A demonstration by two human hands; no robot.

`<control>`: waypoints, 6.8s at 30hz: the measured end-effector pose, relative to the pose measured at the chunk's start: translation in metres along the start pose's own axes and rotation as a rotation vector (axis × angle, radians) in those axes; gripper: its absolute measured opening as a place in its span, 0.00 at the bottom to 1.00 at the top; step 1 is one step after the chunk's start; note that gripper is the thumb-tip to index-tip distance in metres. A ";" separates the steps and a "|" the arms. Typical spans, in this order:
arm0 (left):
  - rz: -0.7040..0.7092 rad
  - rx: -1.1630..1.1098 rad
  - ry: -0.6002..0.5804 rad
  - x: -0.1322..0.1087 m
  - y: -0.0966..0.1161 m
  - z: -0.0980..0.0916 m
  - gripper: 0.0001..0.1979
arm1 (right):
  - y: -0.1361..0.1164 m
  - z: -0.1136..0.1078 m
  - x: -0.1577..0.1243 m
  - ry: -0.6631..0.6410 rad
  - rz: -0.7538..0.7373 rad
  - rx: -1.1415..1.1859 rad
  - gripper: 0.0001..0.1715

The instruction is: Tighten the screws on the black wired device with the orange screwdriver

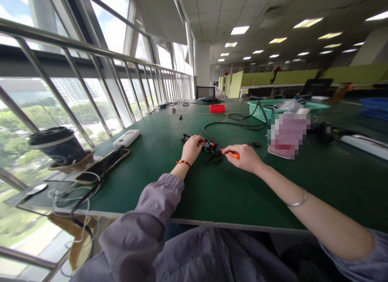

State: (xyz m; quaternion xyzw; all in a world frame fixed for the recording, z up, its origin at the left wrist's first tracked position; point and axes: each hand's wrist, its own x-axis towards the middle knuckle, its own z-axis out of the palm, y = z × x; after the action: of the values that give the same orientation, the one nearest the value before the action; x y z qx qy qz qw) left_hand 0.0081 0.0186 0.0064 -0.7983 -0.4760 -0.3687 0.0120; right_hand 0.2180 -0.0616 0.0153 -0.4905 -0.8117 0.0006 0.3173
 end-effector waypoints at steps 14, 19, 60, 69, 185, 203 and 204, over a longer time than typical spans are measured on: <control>-0.299 0.205 -0.362 -0.012 -0.016 -0.042 0.09 | 0.000 0.000 0.001 -0.076 0.001 -0.030 0.13; -0.214 0.130 -0.332 -0.012 -0.017 -0.031 0.03 | 0.000 0.000 0.001 -0.071 -0.011 -0.036 0.13; 0.367 0.318 -0.159 -0.007 0.007 -0.009 0.12 | -0.003 0.000 0.001 0.406 0.079 0.051 0.10; 0.145 0.221 -0.088 -0.006 -0.014 -0.002 0.23 | -0.012 -0.004 -0.002 0.399 -0.074 0.083 0.08; -0.004 0.358 -0.283 -0.014 0.007 0.007 0.32 | -0.011 0.005 0.002 0.456 0.264 0.430 0.20; -0.019 0.369 -0.307 -0.015 0.010 0.004 0.32 | -0.014 0.003 0.002 0.466 0.326 0.330 0.28; -0.021 0.371 -0.310 -0.015 0.010 0.004 0.32 | -0.013 0.003 0.002 0.441 0.345 0.311 0.24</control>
State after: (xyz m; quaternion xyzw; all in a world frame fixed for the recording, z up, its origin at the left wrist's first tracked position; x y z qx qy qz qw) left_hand 0.0141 0.0036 -0.0020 -0.8245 -0.5400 -0.1481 0.0815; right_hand 0.2056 -0.0664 0.0183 -0.5547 -0.6184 0.0722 0.5520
